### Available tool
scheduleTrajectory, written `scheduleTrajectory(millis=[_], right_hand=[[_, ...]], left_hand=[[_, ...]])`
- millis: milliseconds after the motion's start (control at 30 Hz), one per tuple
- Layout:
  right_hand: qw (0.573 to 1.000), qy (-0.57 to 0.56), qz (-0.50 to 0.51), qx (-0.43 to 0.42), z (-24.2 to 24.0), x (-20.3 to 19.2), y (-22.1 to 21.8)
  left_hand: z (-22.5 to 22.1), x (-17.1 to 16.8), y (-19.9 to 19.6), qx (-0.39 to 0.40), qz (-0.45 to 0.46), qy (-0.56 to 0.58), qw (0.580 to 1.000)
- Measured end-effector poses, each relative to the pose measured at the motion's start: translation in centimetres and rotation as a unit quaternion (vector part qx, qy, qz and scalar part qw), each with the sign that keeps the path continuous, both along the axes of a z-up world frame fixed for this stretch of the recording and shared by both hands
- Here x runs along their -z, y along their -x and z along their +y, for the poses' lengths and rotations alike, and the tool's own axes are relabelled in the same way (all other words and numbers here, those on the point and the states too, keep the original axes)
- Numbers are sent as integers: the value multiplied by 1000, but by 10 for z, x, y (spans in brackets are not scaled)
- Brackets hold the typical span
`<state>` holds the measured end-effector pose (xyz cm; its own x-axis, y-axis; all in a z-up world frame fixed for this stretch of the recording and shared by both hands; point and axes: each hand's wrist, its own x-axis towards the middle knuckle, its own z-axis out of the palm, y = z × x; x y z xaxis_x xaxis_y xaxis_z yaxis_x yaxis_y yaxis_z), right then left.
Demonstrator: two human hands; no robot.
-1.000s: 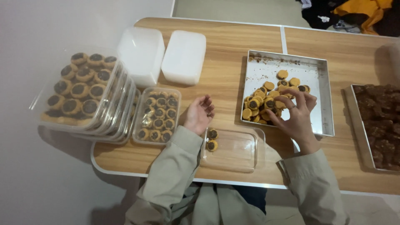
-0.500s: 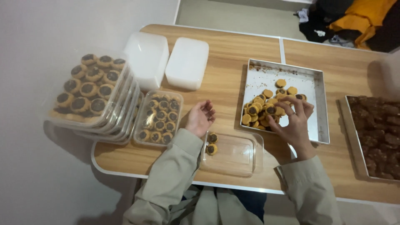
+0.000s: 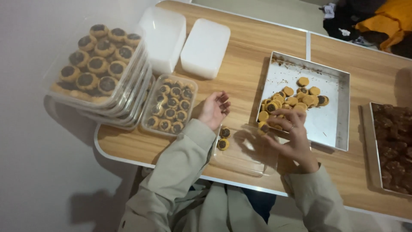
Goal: Arranging cookies from a metal tray into a plastic container.
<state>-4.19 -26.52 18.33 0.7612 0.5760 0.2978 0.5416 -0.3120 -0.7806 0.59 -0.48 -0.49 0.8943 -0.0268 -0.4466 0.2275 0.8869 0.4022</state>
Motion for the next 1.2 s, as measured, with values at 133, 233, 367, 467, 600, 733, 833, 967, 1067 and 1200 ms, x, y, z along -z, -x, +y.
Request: scheduleTrajectory(millis=[133,233,367,467,600,733,833,967,1067,1200], right_hand=[[980,80,-176,-45,1,23,3],[975,115,-142,-129,10,19,12],[955,157,-122,-219,27,14,24],[946,145,-133,-257,41,9,33],[909,229,-178,-298,51,17,29],[903,236,-162,-321,56,16,33],[898,229,-163,-339,59,17,34],[905,219,-154,-332,66,3,45],[905,225,-162,-322,65,7,45],[906,225,-173,-313,64,6,46]], left_hand=[[-1,2,-3,-2,11,-4,1000],[-1,4,-6,0,8,-8,1000],[-1,4,-6,-6,4,-11,1000],[-1,10,-11,-9,5,-12,1000],[0,8,-9,-14,3,-12,1000],[-2,8,-10,-11,-1,-10,1000],[-3,13,-14,-17,-1,-12,1000],[-2,12,-11,-14,-2,-7,1000],[-3,14,-14,-10,-1,-9,1000],[-2,6,-11,-10,4,-11,1000]])
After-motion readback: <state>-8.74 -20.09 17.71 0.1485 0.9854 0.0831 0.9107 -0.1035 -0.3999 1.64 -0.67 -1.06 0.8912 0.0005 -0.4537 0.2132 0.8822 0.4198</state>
